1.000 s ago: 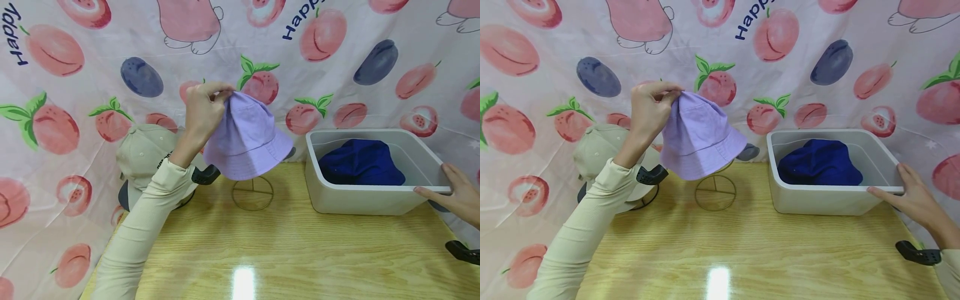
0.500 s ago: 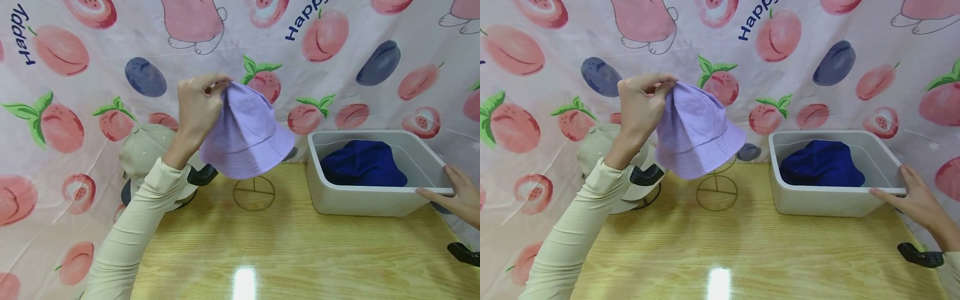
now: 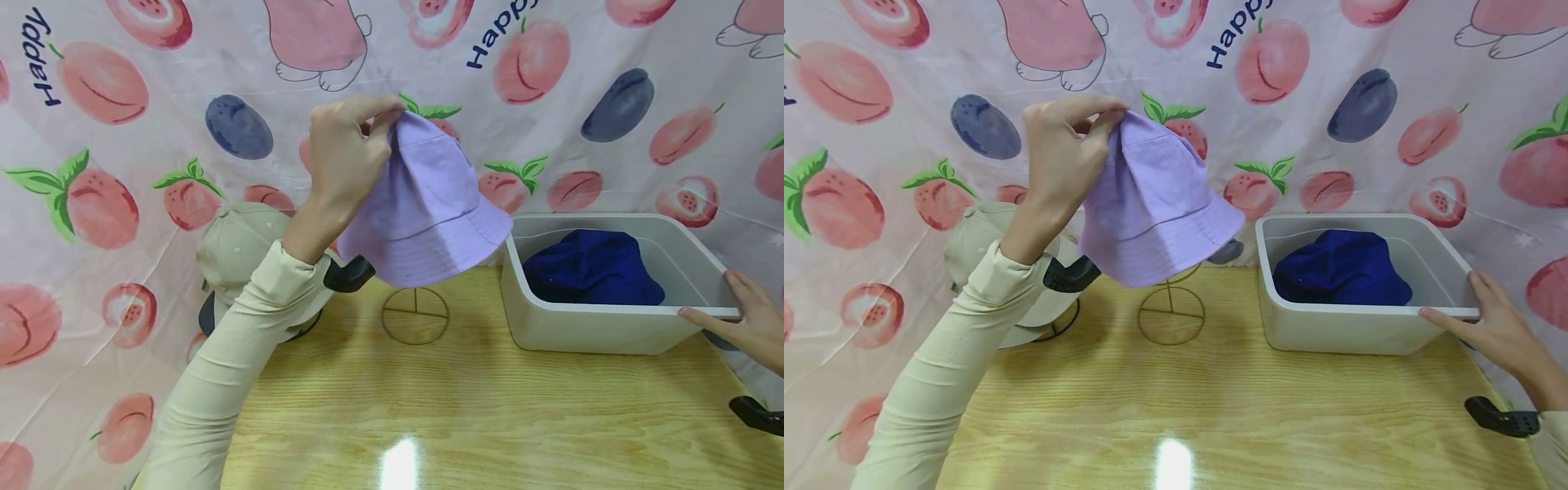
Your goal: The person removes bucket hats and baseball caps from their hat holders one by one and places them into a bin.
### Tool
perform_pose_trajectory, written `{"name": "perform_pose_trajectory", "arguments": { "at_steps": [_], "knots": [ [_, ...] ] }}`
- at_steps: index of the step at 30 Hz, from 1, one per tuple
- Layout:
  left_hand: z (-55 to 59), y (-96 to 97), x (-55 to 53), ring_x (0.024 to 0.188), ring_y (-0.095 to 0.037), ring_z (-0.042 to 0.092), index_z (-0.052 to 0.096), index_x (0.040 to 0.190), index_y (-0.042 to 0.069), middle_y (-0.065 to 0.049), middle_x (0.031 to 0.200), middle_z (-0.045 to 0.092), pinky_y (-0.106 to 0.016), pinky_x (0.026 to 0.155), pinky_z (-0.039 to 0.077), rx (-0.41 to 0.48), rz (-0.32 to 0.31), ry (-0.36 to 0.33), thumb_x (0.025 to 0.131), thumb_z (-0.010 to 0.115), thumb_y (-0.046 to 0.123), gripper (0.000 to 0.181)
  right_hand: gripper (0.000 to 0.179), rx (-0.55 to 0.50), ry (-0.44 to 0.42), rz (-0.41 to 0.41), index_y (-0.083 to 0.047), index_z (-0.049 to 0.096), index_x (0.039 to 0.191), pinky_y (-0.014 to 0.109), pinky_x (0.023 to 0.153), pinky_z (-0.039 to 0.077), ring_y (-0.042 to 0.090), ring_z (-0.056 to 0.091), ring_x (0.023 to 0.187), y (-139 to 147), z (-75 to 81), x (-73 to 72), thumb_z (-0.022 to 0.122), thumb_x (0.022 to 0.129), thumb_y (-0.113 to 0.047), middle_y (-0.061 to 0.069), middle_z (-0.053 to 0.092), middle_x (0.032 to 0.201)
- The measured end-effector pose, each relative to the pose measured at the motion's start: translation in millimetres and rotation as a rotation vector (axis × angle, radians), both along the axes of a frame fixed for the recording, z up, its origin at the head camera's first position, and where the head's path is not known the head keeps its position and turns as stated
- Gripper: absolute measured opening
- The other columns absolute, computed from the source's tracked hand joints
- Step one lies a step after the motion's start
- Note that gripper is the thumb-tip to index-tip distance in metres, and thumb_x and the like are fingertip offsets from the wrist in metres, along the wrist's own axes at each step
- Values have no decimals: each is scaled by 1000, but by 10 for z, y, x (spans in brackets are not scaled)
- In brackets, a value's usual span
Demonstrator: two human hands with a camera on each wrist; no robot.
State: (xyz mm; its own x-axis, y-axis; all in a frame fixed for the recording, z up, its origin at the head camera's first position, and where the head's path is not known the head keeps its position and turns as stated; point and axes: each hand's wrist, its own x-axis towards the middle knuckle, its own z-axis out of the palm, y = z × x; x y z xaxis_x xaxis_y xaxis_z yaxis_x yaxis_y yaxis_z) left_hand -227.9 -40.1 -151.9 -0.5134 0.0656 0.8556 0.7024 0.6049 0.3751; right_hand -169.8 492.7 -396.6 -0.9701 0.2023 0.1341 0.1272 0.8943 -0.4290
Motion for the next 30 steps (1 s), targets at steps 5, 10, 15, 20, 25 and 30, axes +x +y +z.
{"name": "perform_pose_trajectory", "arguments": {
  "at_steps": [5,10,15,20,25,30],
  "knots": [
    [41,130,-15,67,-7,56,78,89,9,0,87,73,-19,64,42,-39,-13,13,86,63,3,16,107,3,-5,9,5,-9,146,69,100,9,54,-2,134,30,-19,-1,59,85,-52,31,-12,150],
    [76,270,-28,78,-4,62,78,89,12,2,90,73,-16,74,43,-74,-13,3,87,64,4,17,108,-15,-6,13,5,-8,146,70,99,10,54,-2,134,-9,13,27,59,85,-53,31,-12,151],
    [90,401,-31,90,-3,65,78,92,16,4,93,72,-15,82,43,-96,16,-43,87,64,8,17,106,-24,3,35,4,-9,146,71,98,10,56,-2,133,17,-5,21,61,86,-47,31,-12,150],
    [55,532,-35,91,-3,65,78,93,15,4,94,72,-16,81,44,-85,5,-51,88,63,9,17,106,-15,1,45,5,-10,145,69,101,6,54,-6,134,19,14,38,61,86,-45,32,-14,150],
    [15,672,-61,92,-4,65,78,93,15,4,94,72,-15,81,44,-72,-17,-42,88,62,8,18,104,-21,4,54,6,-10,145,69,101,6,55,-3,133,-39,67,53,61,87,-43,32,-12,150],
    [-32,811,-110,91,-4,64,78,93,15,3,93,72,-13,80,43,-54,-55,-58,88,62,7,18,105,-34,-1,56,5,-10,146,71,99,9,59,2,131,-64,66,44,62,86,-42,32,-13,149]
  ]
}}
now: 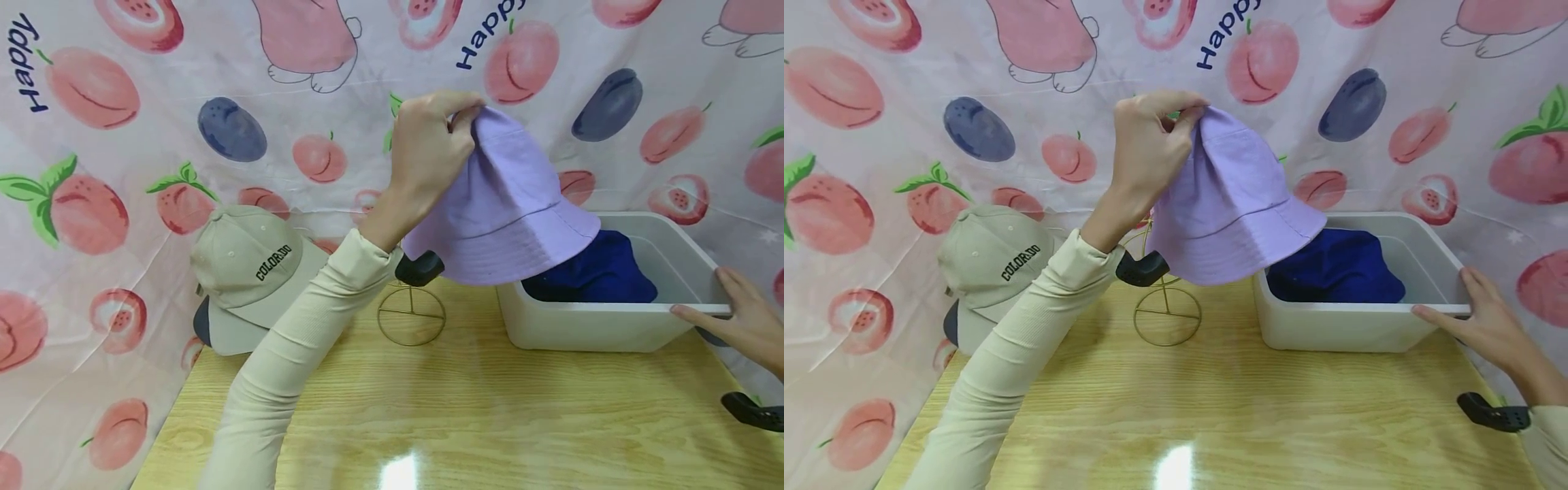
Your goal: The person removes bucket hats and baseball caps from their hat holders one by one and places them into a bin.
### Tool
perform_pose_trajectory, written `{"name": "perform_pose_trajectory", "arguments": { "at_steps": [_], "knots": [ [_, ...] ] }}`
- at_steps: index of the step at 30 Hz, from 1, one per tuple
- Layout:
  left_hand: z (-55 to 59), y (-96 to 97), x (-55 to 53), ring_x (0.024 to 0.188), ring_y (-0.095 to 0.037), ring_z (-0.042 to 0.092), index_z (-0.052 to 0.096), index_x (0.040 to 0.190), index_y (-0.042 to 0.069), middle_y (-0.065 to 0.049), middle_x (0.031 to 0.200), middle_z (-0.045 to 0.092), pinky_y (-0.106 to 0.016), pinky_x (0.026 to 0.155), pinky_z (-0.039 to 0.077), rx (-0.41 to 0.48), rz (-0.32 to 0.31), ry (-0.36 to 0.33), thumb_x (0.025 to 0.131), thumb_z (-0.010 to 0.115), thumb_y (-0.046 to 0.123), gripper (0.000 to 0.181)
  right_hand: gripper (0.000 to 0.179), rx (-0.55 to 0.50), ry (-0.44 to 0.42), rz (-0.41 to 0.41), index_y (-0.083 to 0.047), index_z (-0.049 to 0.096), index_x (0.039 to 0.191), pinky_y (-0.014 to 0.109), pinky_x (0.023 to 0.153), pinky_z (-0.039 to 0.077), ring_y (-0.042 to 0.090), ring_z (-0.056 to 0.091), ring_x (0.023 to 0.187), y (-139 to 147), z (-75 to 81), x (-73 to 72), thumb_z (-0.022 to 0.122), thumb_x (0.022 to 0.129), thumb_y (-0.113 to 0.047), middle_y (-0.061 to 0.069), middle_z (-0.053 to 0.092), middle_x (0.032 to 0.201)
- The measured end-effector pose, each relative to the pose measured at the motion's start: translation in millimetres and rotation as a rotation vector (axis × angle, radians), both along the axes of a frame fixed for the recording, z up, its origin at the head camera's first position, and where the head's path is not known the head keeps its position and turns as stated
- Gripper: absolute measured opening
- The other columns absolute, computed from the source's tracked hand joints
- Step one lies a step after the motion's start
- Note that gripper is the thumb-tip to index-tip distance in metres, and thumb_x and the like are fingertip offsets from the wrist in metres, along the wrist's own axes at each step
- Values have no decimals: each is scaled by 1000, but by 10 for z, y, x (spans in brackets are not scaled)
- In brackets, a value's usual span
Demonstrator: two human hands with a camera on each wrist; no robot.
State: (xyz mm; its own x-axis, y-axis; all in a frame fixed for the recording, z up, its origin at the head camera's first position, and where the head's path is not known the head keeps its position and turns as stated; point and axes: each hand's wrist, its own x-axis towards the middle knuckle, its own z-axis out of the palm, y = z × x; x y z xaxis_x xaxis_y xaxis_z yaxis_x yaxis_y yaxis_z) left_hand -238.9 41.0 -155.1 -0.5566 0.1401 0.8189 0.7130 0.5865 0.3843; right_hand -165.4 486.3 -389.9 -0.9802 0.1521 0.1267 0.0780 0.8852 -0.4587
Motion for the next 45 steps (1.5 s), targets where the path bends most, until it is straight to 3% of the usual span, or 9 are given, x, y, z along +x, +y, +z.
{"name": "perform_pose_trajectory", "arguments": {
  "at_steps": [5,12,19,28,33,40,45],
  "knots": [
    [-35,130,-91,92,-1,62,78,94,15,4,96,72,-9,82,40,9,-37,-89,90,60,9,19,104,-8,-1,6,6,-10,145,71,98,9,59,1,131,0,-10,-17,62,87,-42,33,-13,149],
    [-95,303,-186,90,-1,60,78,96,17,7,97,71,-10,80,39,23,-28,-192,90,61,12,18,103,-22,-9,15,5,-10,146,72,97,9,60,4,129,-14,6,-40,61,88,-43,35,-11,148],
    [-145,529,-272,85,1,59,78,94,16,8,92,71,-8,75,39,78,-60,-211,89,61,10,19,103,-29,-18,24,6,-10,145,71,99,6,58,0,131,-4,11,-42,60,88,-43,36,-11,148],
    [-384,845,-367,78,6,57,77,94,17,12,89,70,-6,72,38,119,-82,-300,89,61,11,18,103,-24,-30,15,7,-11,145,70,100,4,56,-5,132,8,-27,-26,59,88,-44,35,-13,148],
    [-532,970,-406,69,6,58,78,90,15,11,82,70,-7,65,41,254,-107,-390,87,64,10,15,103,-26,-40,-3,6,-11,145,71,98,5,57,-5,132,-14,-32,-23,58,88,-45,35,-14,148],
    [-696,1203,-407,48,-7,59,77,91,12,8,73,67,-21,43,48,637,-205,-686,87,67,8,11,102,-22,-36,14,5,-11,145,71,99,5,56,-5,133,-18,-4,-35,58,89,-45,34,-14,148],
    [-835,1417,-364,50,-6,60,76,91,9,5,71,67,-23,44,50,764,-287,-722,86,68,6,10,102,-31,-36,9,4,-11,146,72,98,5,57,-6,132,-15,12,-19,59,88,-44,33,-15,149]
  ]
}}
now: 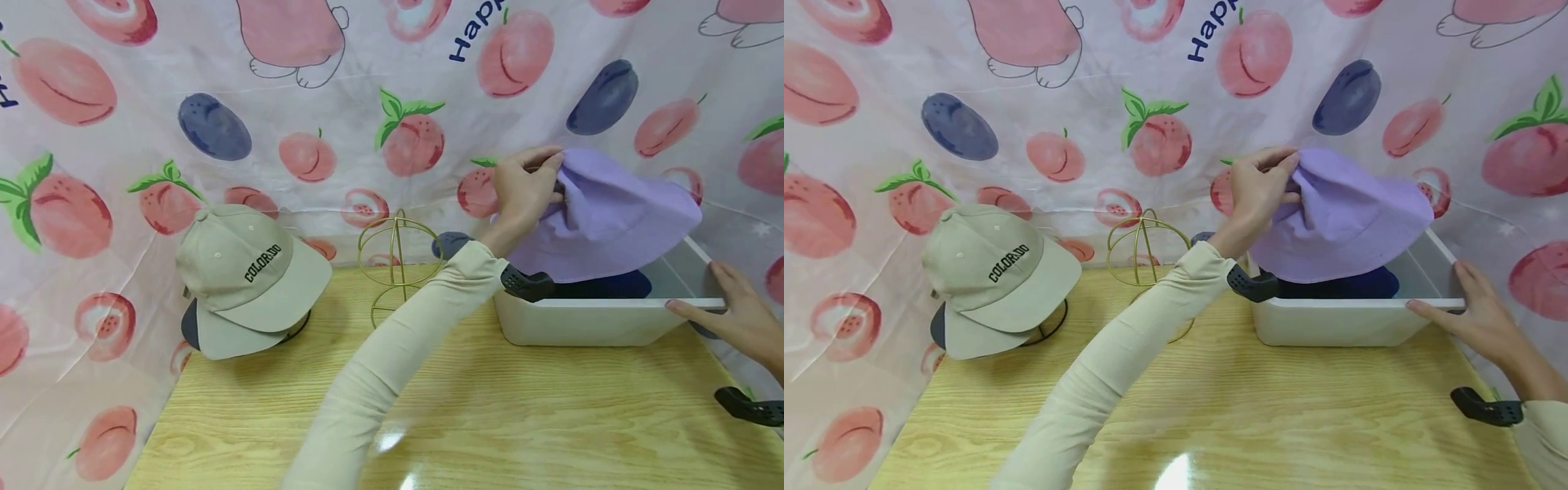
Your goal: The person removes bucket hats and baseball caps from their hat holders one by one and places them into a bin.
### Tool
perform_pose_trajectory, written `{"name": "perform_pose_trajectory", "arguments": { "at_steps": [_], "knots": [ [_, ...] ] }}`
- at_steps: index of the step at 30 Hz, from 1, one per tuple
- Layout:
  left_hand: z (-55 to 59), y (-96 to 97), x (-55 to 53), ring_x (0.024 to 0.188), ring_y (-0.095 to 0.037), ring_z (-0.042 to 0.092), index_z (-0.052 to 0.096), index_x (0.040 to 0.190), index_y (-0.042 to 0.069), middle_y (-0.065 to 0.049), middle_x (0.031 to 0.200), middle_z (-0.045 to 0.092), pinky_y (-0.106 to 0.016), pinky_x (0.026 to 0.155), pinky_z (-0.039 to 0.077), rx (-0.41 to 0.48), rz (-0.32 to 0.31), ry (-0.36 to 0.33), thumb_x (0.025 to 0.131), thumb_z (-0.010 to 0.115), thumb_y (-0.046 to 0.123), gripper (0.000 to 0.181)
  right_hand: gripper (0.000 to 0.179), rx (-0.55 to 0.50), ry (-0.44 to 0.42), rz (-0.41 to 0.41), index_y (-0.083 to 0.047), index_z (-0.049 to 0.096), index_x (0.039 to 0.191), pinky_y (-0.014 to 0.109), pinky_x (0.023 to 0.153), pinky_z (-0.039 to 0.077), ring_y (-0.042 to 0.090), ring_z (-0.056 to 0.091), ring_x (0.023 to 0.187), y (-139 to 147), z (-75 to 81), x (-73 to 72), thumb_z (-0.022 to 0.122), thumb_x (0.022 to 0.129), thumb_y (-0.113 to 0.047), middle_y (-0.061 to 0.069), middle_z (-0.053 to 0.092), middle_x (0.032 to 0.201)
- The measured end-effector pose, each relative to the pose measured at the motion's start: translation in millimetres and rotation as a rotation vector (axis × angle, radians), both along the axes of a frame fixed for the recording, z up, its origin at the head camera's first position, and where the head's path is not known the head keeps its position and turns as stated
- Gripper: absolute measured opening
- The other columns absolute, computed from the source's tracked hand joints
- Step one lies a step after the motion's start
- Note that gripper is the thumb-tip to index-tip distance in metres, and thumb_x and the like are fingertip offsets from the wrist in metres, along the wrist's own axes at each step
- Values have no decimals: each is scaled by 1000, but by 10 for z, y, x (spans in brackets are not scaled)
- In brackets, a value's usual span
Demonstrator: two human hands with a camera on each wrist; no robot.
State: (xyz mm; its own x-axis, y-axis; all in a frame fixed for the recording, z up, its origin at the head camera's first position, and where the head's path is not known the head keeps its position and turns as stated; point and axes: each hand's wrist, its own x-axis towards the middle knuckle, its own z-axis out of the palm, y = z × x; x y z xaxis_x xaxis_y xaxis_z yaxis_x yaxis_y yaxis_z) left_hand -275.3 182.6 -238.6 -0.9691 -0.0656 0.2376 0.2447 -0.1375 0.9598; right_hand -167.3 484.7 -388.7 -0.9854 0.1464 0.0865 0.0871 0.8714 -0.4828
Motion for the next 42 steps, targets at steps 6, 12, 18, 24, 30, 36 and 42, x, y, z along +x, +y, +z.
{"name": "perform_pose_trajectory", "arguments": {
  "at_steps": [6,12,18,24,30,36,42],
  "knots": [
    [-190,277,74,48,-1,59,76,92,10,11,72,66,-22,44,50,50,-17,23,86,69,8,10,102,-11,-4,9,4,-12,145,71,99,3,56,-8,133,7,5,13,59,89,-43,33,-16,148],
    [-217,405,193,44,-2,57,77,93,9,7,78,70,-15,44,47,-16,58,97,85,70,7,11,102,-16,-11,5,4,-13,145,71,99,2,56,-9,132,1,0,13,58,90,-43,32,-17,149],
    [-331,552,242,44,-4,58,76,94,7,6,80,70,-16,46,48,41,24,118,86,69,6,12,101,-24,-10,-8,1,-12,147,73,96,6,58,-7,131,-8,3,18,58,90,-43,32,-17,149],
    [-452,665,244,51,-1,58,76,93,4,4,82,71,-19,47,50,174,-27,71,83,70,1,12,101,-25,-6,-5,0,-11,147,74,96,6,59,-6,131,6,2,12,59,89,-44,32,-16,149],
    [-615,621,198,59,7,55,76,90,6,4,81,72,-11,55,47,-132,-23,118,82,71,2,10,99,-15,33,29,5,-8,146,70,100,3,55,-4,134,33,-13,12,59,89,-41,33,-11,150],
    [-756,500,93,85,5,52,74,102,23,13,99,66,-6,71,36,-858,-193,348,85,70,19,18,100,-28,22,10,3,-10,146,70,99,5,56,-2,133,27,-12,12,59,89,-41,31,-13,150],
    [-825,525,70,133,-9,25,48,135,43,13,147,31,-27,98,31,-1382,-437,394,86,65,46,52,99,-38,16,0,2,-10,147,73,96,7,60,1,130,13,-34,14,58,89,-42,32,-13,150]
  ]
}}
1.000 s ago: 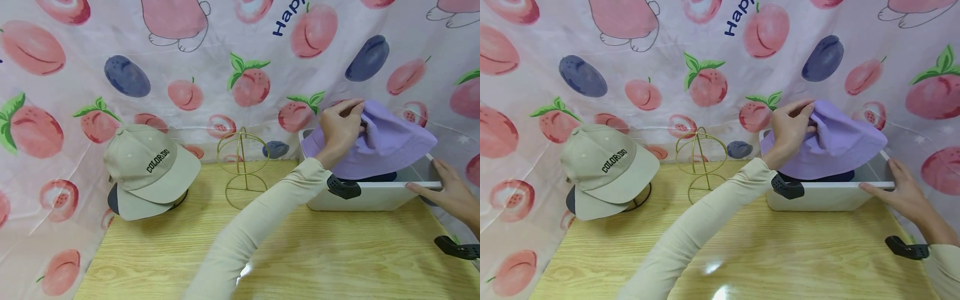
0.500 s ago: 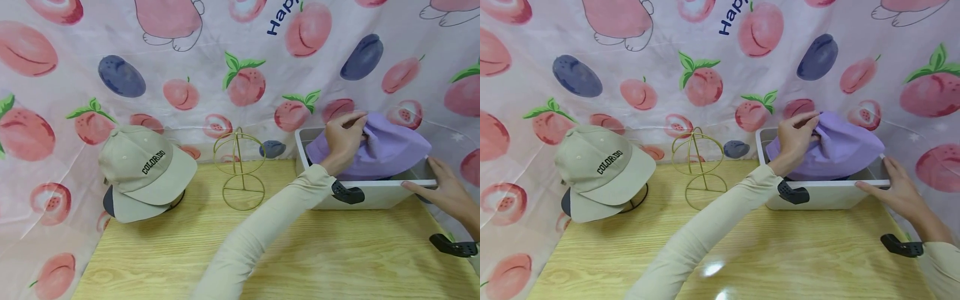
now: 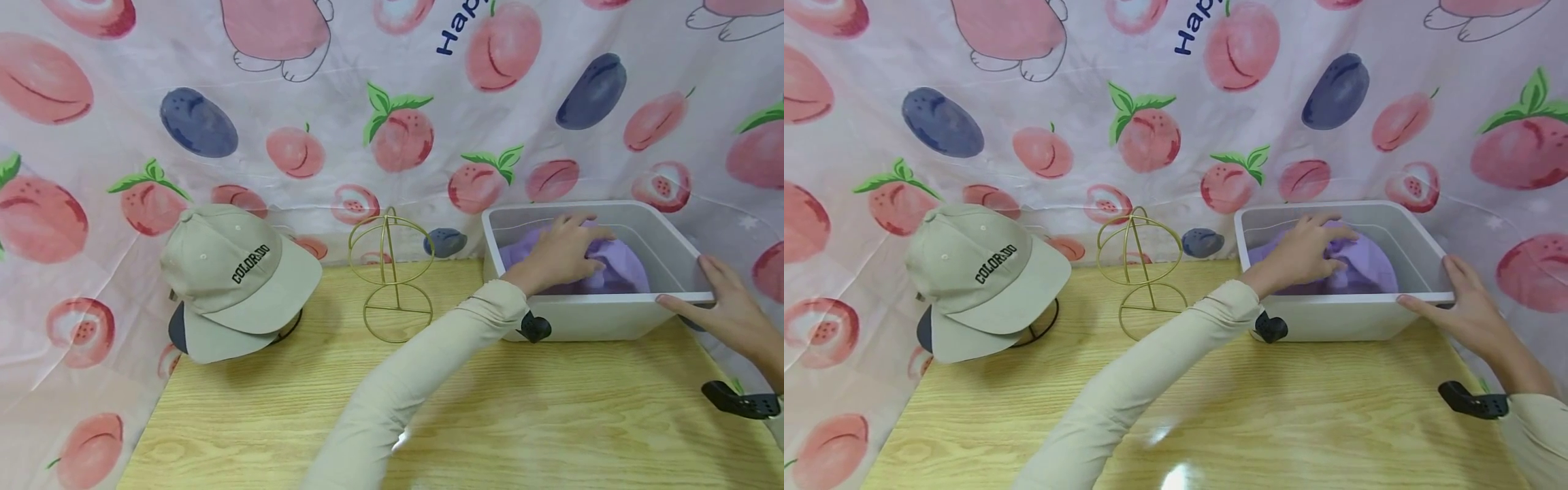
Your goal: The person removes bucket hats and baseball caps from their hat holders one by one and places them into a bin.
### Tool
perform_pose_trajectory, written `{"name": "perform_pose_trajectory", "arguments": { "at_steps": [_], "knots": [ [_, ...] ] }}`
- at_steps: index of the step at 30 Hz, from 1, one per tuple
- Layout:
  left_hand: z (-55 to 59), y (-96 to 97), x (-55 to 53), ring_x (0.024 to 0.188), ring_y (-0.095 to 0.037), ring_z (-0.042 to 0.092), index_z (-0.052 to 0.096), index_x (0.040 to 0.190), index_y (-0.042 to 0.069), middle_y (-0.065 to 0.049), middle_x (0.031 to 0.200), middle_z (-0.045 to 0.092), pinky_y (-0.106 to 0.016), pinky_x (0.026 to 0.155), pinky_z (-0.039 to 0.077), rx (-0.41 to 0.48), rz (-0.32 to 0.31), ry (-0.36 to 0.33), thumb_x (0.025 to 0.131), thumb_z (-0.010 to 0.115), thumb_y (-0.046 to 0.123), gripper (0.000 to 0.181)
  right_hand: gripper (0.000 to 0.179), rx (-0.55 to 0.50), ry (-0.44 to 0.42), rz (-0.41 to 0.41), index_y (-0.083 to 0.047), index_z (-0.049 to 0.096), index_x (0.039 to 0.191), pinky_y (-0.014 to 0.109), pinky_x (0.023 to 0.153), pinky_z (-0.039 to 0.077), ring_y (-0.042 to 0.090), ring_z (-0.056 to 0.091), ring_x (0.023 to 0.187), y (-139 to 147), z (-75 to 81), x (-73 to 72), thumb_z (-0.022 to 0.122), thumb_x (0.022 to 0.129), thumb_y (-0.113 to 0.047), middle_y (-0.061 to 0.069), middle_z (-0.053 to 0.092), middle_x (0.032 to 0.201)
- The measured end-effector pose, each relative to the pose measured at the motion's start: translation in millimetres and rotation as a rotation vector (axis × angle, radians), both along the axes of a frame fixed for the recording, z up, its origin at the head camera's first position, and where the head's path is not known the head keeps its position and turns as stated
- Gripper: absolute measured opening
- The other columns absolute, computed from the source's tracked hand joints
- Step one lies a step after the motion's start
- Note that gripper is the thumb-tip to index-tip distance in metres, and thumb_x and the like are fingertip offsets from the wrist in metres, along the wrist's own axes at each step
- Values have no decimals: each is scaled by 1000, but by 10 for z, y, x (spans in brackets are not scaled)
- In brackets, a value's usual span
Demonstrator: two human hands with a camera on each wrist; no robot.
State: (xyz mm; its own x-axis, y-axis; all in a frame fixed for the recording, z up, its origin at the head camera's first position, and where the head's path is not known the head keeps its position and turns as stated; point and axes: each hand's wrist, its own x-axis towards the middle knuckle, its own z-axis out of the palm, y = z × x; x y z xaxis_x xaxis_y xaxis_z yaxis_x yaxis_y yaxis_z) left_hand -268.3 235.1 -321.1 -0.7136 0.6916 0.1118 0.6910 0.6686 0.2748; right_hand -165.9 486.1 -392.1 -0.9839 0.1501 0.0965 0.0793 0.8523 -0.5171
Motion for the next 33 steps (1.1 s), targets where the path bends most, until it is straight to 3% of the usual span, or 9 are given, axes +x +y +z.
{"name": "perform_pose_trajectory", "arguments": {
  "at_steps": [4,6,8,13,16,19,22,27,33],
  "knots": [
    [-87,-44,-51,130,-5,29,37,144,35,8,144,35,-20,102,27,-109,-118,-78,79,72,48,75,99,4,4,4,2,-9,147,72,97,5,59,-1,131,-1,-8,-7,58,89,-41,32,-13,150],
    [-129,-79,-84,122,-2,37,43,141,29,9,135,45,-13,98,26,-99,-171,-76,80,72,45,69,99,8,9,9,2,-9,147,72,98,4,58,-2,132,-1,-6,-8,59,89,-41,32,-12,150],
    [-154,-107,-111,109,-1,44,55,131,24,8,121,55,-11,90,31,-43,-209,-64,84,71,38,52,99,8,9,10,2,-8,147,72,98,4,58,-2,132,-2,-3,-8,59,89,-42,32,-12,150],
    [-161,-128,-123,92,0,50,68,107,20,10,103,63,-9,78,35,108,-189,-102,91,63,23,18,99,0,7,9,2,-8,147,72,98,3,57,-2,132,-12,3,-2,59,89,-41,32,-13,150],
    [-157,-118,-98,94,2,52,67,107,20,10,104,62,-8,78,36,193,-120,-148,92,60,21,17,99,-1,9,11,2,-8,147,71,99,3,56,-3,133,-16,9,8,59,89,-39,31,-13,150],
    [-139,-94,-71,87,1,51,63,107,21,11,98,59,-10,74,37,234,-59,-146,93,59,24,15,98,1,15,6,2,-8,147,70,100,3,56,-2,133,-14,20,19,60,89,-38,32,-12,150],
    [-128,-89,-52,89,0,49,59,110,22,11,99,57,-12,75,37,191,-56,-124,93,59,28,18,98,4,15,-2,1,-8,148,69,101,4,56,-2,133,-15,34,20,60,89,-39,32,-11,150],
    [-190,-165,-10,103,-1,44,51,128,24,9,115,52,-14,85,34,64,-156,-157,94,56,37,37,98,-1,12,4,1,-8,148,69,101,3,55,-3,134,-7,23,11,60,89,-38,31,-12,150],
    [-194,-346,41,116,-3,41,44,139,26,7,129,46,-17,94,34,30,-202,-163,95,54,37,46,98,2,17,-14,1,-8,147,68,102,3,54,-3,134,-28,-10,8,59,89,-39,31,-12,150]
  ]
}}
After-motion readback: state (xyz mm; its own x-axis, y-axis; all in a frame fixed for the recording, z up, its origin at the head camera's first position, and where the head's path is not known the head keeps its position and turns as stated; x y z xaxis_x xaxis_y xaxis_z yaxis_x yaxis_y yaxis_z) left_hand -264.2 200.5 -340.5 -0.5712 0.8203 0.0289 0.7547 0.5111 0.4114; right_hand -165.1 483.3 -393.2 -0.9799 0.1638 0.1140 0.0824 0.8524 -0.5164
